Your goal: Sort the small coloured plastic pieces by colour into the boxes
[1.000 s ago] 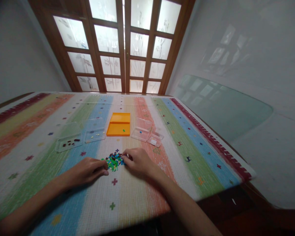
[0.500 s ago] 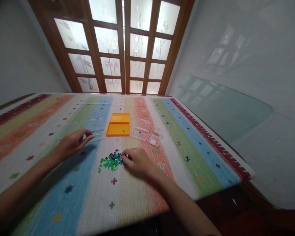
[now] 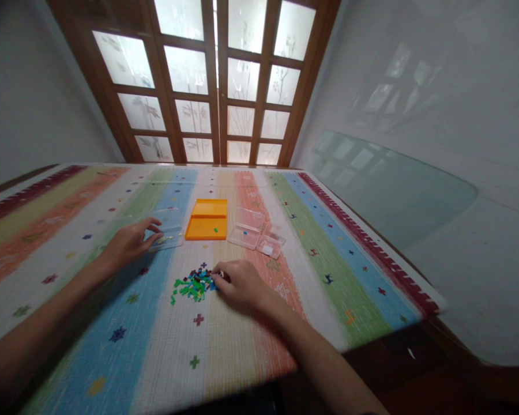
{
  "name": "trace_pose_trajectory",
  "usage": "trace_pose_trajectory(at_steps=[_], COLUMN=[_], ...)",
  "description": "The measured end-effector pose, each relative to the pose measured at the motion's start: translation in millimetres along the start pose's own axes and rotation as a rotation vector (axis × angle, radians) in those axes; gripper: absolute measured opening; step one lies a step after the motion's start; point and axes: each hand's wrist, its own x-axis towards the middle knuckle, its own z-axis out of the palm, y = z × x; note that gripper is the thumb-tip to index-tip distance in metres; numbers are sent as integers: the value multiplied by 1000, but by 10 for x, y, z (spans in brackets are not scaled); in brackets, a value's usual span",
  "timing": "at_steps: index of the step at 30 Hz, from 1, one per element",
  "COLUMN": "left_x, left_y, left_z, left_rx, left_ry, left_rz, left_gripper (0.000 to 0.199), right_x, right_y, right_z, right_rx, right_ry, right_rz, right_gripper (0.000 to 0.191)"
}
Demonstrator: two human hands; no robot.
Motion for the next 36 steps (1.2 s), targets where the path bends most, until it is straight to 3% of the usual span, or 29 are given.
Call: trace_pose_trajectory(at_steps=[3,6,9,14,20,29,36], left_x=[-82,-248,-477,-783,-833,-800,-801], left_y=[52,183,397,724,836,903,847], left_z=[-43,-83,-63,131,296,338,414], left_rx=[11,-31,-116,-237,-209,-128,30], left_ry=[45,36,-75,-236,-236,-256,-266], left_rz=[7,98,272,516,528,507,593], left_gripper=[30,31,26,21,19,18,24], right_x=[-5,-7,-4,-1,4,11,9], right_y=[5,0,-13,-22,3,-6,14], right_z=[1,-9,-23,-25,-9,-14,-9], right_rx=[-12,-22,-34,-59,-63,-60,-63], right_ry=[5,-3,-3,0,0,2,6], right_rz=[-8,-15,-20,-29,-40,-33,-40], right_gripper=[18,19,20,21,20,18,18])
